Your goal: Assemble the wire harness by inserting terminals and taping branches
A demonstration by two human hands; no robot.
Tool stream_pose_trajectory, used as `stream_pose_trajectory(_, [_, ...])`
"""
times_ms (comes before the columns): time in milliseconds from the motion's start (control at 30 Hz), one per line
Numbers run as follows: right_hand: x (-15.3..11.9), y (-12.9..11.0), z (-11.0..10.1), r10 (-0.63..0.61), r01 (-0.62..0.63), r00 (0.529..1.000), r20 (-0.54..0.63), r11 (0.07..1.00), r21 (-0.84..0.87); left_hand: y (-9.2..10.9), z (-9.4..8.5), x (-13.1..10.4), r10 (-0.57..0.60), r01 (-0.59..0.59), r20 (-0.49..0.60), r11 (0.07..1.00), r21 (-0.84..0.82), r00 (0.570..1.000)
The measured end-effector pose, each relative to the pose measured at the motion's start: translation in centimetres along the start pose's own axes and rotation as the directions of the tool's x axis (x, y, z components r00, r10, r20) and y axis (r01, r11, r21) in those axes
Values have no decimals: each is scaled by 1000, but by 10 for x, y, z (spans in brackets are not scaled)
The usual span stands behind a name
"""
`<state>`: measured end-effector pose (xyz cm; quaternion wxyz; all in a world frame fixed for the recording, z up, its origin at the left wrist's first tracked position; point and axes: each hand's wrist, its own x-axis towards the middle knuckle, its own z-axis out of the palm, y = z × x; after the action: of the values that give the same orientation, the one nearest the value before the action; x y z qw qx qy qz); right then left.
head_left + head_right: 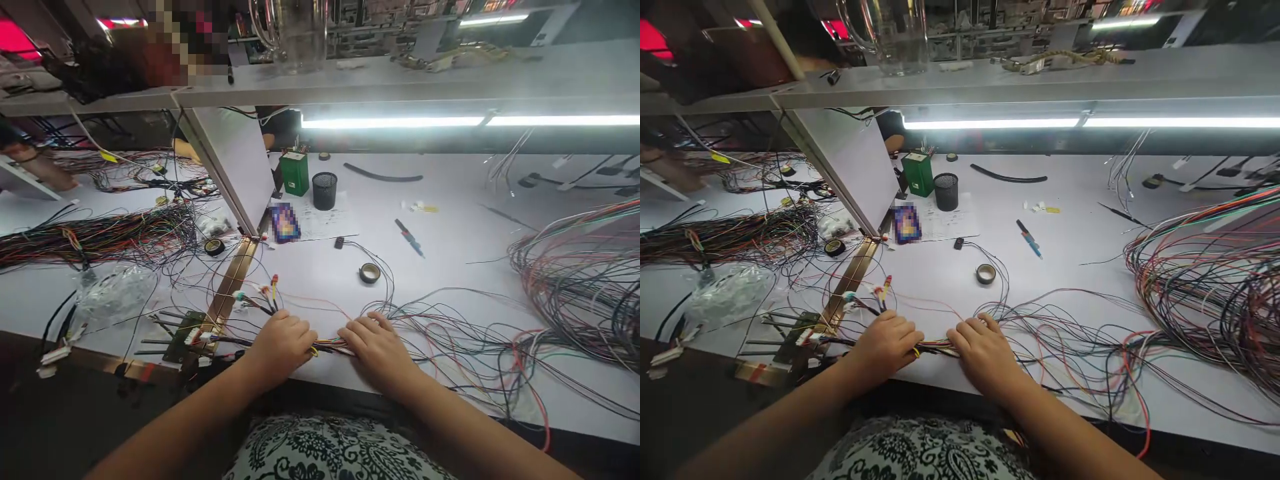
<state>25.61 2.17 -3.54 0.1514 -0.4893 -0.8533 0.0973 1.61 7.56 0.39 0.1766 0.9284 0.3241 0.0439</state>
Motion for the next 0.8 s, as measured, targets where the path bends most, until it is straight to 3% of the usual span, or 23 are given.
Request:
stream_pose_trajectory(133, [-16, 25, -10, -3, 1, 1000, -19, 996, -91, 7, -11, -8, -14, 5, 35, 971, 240, 999])
stream_pose_trajectory(267, [-55, 57, -27, 53, -40, 996, 69, 985, -168, 4, 7, -6, -21, -1, 81, 965, 264, 996])
stream_pose_trajectory(367, [-87, 95, -51, 54, -56, 998, -16, 961, -273, 2, 21, -5, -80, 61, 54, 958, 281, 995])
stream_pose_trajectory(433, [-109, 123, -65, -36, 5, 996, -78, 932, -363, 5, 30, -6, -123, 115, 9, 951, 288, 992])
stream_pose_trajectory(533, [-135, 157, -72, -72, 27, 994, -83, 890, -456, 15, 48, -10, -143, 157, -70, 953, 259, 987])
stream_pose_trajectory(700, [-147, 165, -72, -7, 42, 997, 83, 904, -426, 23, 67, -18, -150, 155, -39, 966, 205, 988])
stream_pose_trajectory(733, [-142, 162, -76, 28, 0, 997, 66, 921, -390, 23, 67, -19, -147, 149, -25, 968, 201, 989])
stream_pose_trajectory(800, [-123, 157, -84, 260, -252, 966, -13, 923, -289, 24, 65, -19, -123, 123, -16, 974, 191, 992])
